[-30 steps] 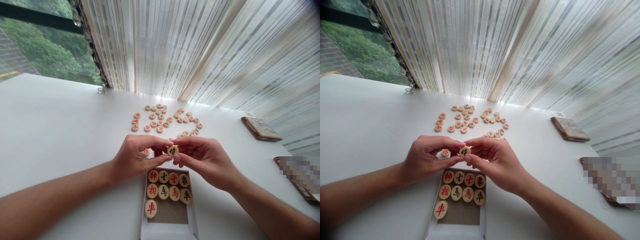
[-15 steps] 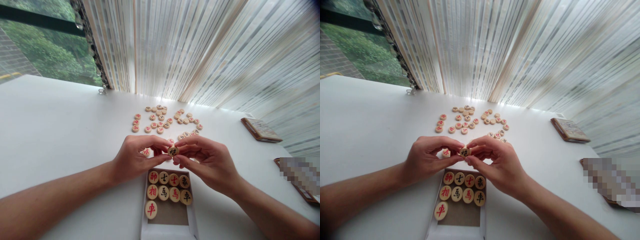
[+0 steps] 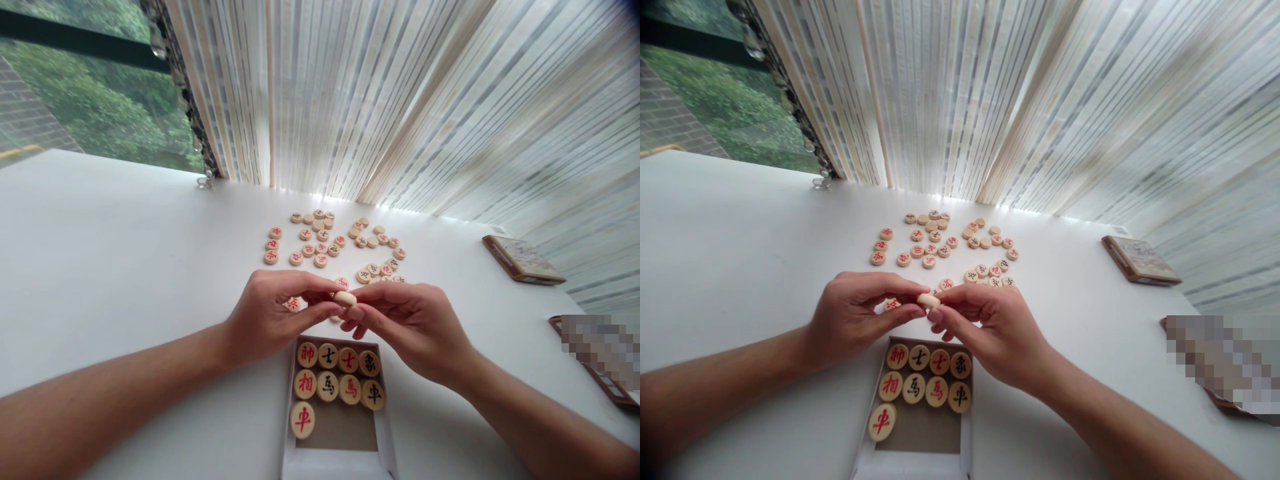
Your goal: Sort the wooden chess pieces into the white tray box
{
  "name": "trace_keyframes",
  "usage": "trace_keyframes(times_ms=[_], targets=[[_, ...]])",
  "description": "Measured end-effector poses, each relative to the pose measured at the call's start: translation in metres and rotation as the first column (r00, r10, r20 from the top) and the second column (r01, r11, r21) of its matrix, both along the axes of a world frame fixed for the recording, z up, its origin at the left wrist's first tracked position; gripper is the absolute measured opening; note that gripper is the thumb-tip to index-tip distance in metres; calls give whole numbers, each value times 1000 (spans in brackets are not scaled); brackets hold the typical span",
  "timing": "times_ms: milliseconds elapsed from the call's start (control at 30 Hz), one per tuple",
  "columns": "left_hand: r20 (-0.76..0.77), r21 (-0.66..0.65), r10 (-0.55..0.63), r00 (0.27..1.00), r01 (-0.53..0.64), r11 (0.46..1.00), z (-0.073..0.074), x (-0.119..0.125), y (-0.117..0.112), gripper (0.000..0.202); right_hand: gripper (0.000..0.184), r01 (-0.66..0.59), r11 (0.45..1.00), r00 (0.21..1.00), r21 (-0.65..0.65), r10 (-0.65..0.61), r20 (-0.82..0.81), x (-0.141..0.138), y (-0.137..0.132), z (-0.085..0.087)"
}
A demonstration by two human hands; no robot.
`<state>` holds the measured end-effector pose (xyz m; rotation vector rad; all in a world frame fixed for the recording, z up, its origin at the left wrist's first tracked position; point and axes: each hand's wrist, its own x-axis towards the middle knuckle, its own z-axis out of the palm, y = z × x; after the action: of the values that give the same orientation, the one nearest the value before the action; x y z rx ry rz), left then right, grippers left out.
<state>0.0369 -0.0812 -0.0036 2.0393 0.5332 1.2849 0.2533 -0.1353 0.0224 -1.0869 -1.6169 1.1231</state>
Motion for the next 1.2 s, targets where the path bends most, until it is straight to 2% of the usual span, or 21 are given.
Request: trace_keyframes(times_ms=[167,267,367,533,667,867,1067,1200], targets=[[18,-62,-63,998,64,996,-2,0,-2,30,30,-101,968,982,-230,59,-181,-2,2,3],[14,-53,-79,997,79,995,0,0,-2,29,32,-165,929,966,-331,84,-245,-1,2,3],[15,-41,-86,996,87,995,2,1,-2,26,31,-194,902,957,-385,87,-277,-1,2,2],[-55,24,-80,995,82,996,4,1,-3,22,36,-145,883,963,-446,22,-268,-6,1,0],[-95,83,-56,994,64,994,1,1,-4,20,39,-103,893,973,-439,-1,-229,-10,-1,-1],[-106,93,-87,991,97,991,1,0,-4,16,40,-96,934,990,-345,54,-131,-9,-1,2],[-47,32,-79,996,80,996,4,0,-3,21,36,-196,913,961,-358,107,-254,-5,0,0],[-19,16,-65,998,65,998,3,0,-3,22,32,-192,912,958,-363,93,-273,-7,-1,0]])
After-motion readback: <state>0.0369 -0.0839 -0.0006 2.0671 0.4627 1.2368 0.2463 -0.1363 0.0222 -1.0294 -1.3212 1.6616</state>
